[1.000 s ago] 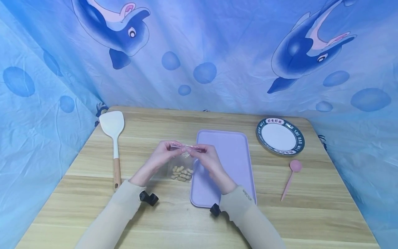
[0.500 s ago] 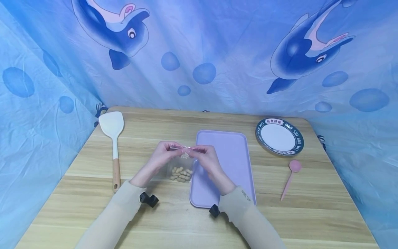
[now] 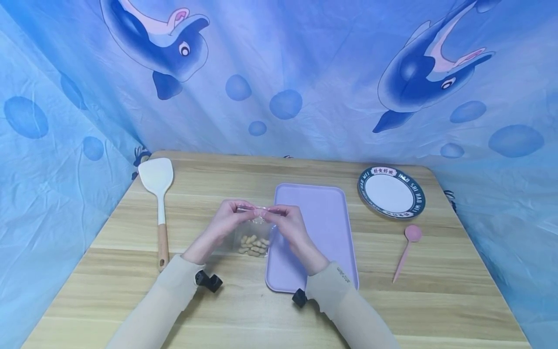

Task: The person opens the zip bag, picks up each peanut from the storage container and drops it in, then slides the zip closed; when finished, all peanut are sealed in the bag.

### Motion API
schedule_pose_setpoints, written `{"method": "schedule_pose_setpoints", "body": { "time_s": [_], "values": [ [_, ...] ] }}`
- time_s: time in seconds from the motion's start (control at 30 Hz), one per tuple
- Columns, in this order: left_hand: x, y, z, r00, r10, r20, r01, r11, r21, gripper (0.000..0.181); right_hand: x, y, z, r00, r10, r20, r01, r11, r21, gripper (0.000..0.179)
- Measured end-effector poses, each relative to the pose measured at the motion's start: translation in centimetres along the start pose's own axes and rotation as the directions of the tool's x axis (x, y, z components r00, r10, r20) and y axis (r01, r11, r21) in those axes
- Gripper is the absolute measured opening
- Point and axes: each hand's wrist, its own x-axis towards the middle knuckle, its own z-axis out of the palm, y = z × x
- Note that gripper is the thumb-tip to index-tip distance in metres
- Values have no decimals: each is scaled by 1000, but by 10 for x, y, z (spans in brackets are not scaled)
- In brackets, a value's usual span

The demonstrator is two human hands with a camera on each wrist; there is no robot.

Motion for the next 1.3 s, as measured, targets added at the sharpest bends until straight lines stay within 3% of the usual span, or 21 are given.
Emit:
{"method": "schedule_pose_setpoints", "body": {
  "time_s": [0.2, 0.43, 0.83, 1.3],
  "values": [
    [1, 1, -1, 1000, -10, 25, 10, 1000, -7, 20, 1, 2, -4, 999, -29, 17, 30, 999, -28, 18],
    [1, 6, -8, 999, -32, 15, 32, 999, 43, 18, 4, 3, -7, 998, -30, 48, 31, 999, -24, 21],
    [5, 7, -33, 994, -105, -11, 106, 987, 124, 22, 11, 5, -16, 1000, 1, 5, -1, 1000, -21, 22],
    [7, 7, -50, 990, -137, -11, 138, 984, 111, 22, 15, 4, -24, 1000, 4, 0, -4, 1000, -6, 7]
  ]
}}
